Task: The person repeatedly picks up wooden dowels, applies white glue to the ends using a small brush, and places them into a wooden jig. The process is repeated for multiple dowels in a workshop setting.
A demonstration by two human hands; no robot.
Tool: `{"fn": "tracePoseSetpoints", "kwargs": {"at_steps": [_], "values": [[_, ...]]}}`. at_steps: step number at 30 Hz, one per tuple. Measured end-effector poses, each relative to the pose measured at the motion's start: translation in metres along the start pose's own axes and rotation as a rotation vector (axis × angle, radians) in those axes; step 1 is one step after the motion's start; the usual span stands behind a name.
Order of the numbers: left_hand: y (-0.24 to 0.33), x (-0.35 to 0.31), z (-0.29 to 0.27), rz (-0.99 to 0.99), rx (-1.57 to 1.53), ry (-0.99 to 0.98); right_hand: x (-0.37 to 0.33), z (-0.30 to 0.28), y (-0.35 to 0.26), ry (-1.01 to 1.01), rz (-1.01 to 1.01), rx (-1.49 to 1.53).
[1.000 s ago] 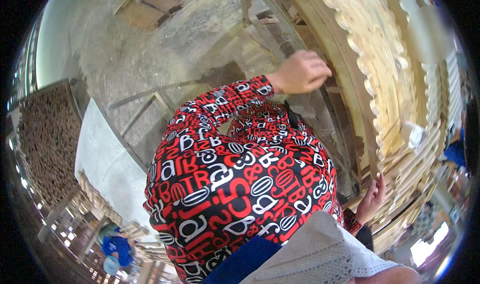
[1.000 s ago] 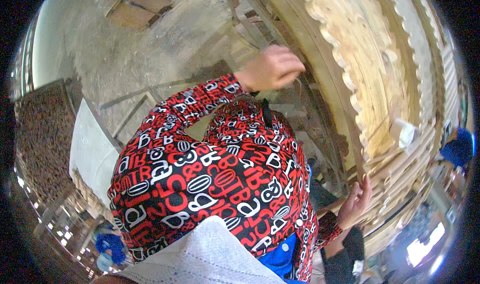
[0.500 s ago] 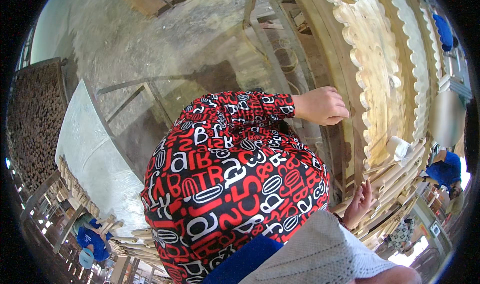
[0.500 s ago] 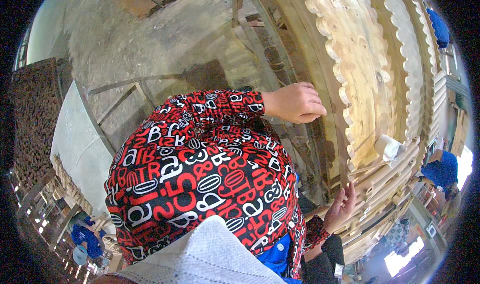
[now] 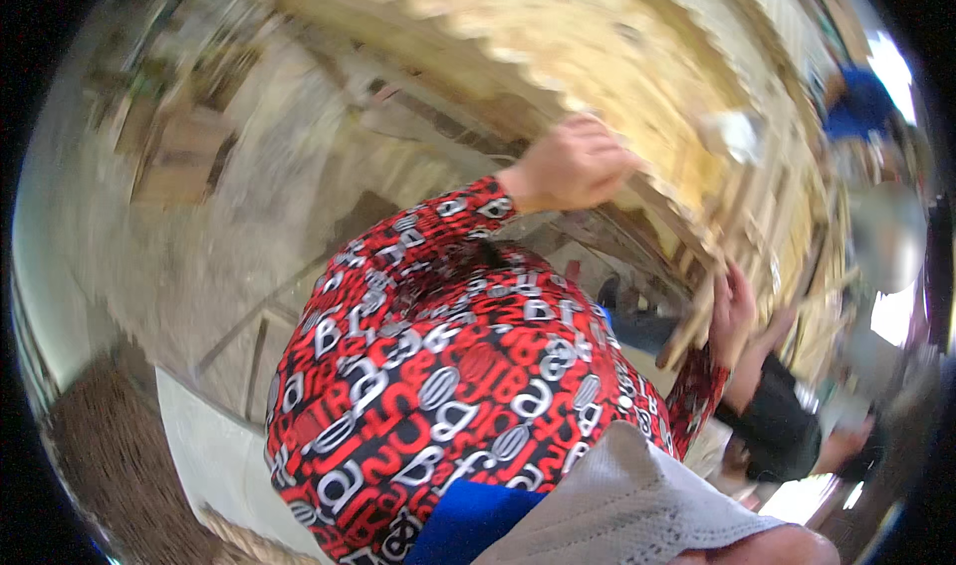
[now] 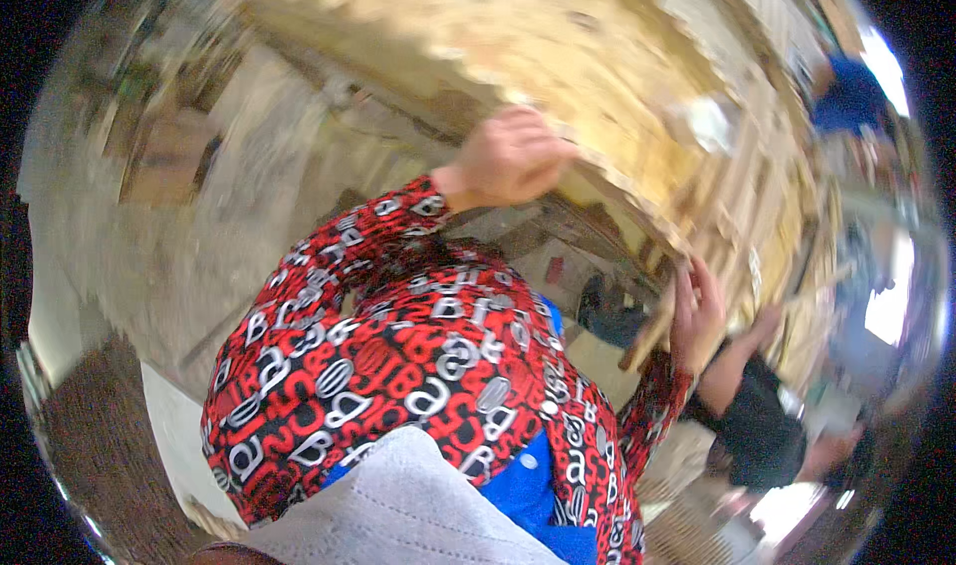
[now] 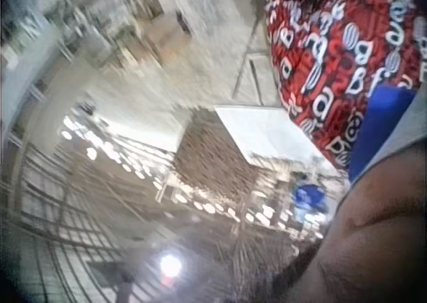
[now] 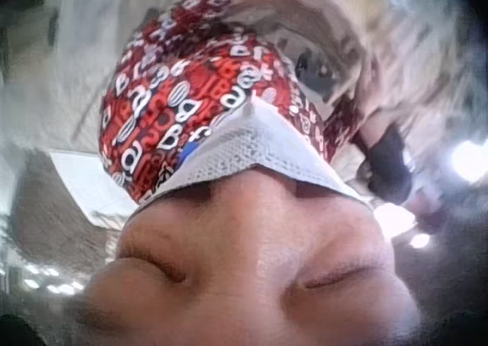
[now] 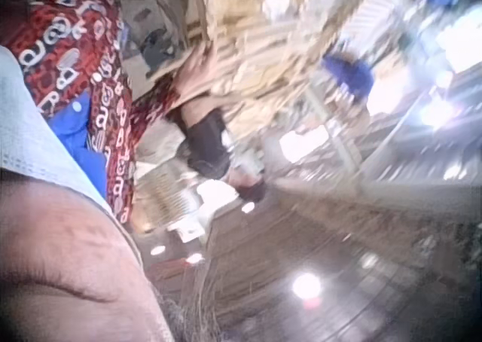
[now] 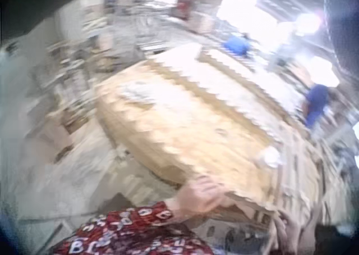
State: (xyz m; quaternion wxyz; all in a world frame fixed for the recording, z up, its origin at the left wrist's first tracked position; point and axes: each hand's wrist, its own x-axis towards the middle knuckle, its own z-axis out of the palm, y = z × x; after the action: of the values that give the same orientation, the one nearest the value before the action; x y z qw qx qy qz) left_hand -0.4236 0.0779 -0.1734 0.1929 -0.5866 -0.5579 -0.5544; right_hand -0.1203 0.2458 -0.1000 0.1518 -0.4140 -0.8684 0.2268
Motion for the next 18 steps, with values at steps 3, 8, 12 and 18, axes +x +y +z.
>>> {"fn": "tracePoseSetpoints", "kwargs": {"at_steps": [3,8,12,18], "values": [[-0.005,0.024,0.019,-0.016,-0.027,-0.030,0.042,0.003,0.010,0.128,-0.152,-0.084],[-0.020,0.051,0.043,-0.174,0.137,-0.138,0.094,0.029,0.009,0.207,-0.134,-0.072],[-0.020,0.054,0.068,-0.291,0.271,-0.348,0.122,0.055,-0.002,0.099,-0.053,-0.002],[-0.006,0.041,0.079,-0.257,0.320,-0.431,0.140,0.080,-0.020,0.138,-0.071,0.126]]}}
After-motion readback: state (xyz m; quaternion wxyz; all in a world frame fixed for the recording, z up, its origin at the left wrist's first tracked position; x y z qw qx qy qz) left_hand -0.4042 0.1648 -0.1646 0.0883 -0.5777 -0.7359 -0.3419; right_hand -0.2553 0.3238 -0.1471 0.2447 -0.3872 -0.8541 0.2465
